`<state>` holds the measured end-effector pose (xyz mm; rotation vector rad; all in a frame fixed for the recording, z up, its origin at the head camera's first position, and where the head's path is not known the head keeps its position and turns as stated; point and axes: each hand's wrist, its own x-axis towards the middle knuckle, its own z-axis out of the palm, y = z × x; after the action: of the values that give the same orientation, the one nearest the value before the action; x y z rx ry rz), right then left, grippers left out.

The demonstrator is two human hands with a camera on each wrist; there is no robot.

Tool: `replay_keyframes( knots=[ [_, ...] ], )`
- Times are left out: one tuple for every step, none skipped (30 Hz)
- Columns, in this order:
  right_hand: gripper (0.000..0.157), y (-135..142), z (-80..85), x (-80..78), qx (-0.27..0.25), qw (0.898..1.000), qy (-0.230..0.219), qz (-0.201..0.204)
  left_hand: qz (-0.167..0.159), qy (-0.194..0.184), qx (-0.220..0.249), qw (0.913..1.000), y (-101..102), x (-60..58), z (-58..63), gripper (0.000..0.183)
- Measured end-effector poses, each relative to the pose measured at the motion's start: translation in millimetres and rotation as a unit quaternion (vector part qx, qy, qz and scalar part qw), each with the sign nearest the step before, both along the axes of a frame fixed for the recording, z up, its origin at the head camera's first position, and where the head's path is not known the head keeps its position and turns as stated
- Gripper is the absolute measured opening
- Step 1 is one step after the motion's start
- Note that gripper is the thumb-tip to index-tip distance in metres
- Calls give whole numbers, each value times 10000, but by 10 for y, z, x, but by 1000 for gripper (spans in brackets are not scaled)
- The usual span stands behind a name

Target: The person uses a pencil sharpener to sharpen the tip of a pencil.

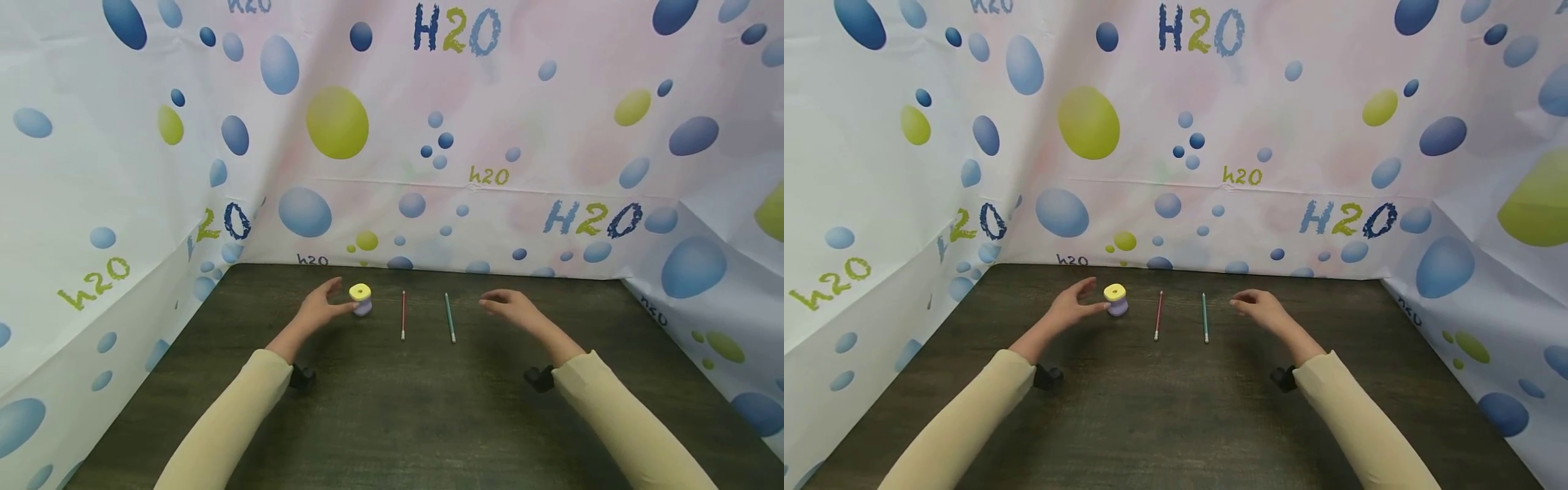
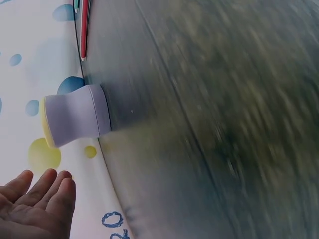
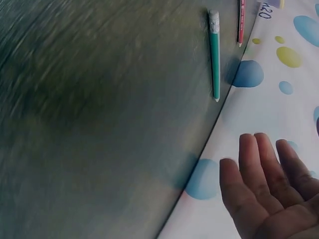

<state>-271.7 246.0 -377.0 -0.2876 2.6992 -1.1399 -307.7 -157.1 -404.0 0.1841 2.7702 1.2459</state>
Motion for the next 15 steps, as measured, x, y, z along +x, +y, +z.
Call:
replay_keyframes(
  knots=[
    [55,-3,-13,-12,-126,9999,-117,8,-17,-19,24,10000,6,-6,-11,82],
    [55,-8,-27,-24,-231,9995,-229,12,-23,-52,71,10000,11,-14,-22,82],
    [56,-11,-42,-37,-328,9989,-335,8,-22,-85,104,9999,16,-20,-33,81],
    [56,-17,-56,-50,-420,9982,-425,1,-18,-120,138,9998,21,-26,-44,81],
    [56,-25,-68,-63,-545,9971,-535,-19,-15,-154,179,9997,26,-32,-54,81],
    [57,-30,-82,-79,-626,9960,-635,-33,-10,-178,204,9996,33,-36,-61,81],
    [57,-36,-93,-93,-742,9944,-753,-58,-16,-187,215,9996,41,-41,-69,80],
    [58,-41,-103,-108,-840,9927,-858,-84,-18,-202,236,9995,49,-45,-75,80],
    [58,-46,-112,-123,-952,9908,-954,-108,-19,-209,259,9994,59,-51,-80,80],
    [59,-49,-120,-138,-1039,9891,-1038,-126,-23,-214,286,9994,68,-59,-87,80],
    [58,-52,-126,-151,-1118,9874,-1113,-159,-29,-211,295,9993,78,-68,-94,80],
    [58,-51,-132,-164,-1161,9862,-1163,-173,-39,-204,299,9993,90,-79,-102,79],
    [58,-53,-135,-175,-1230,9846,-1219,-222,-40,-217,317,9993,100,-93,-112,79],
    [58,-55,-137,-184,-1249,9839,-1251,-244,-36,-240,357,9991,110,-104,-117,80],
    [57,-57,-139,-192,-1281,9830,-1288,-269,-28,-275,413,9988,121,-117,-125,80]
  ],
)
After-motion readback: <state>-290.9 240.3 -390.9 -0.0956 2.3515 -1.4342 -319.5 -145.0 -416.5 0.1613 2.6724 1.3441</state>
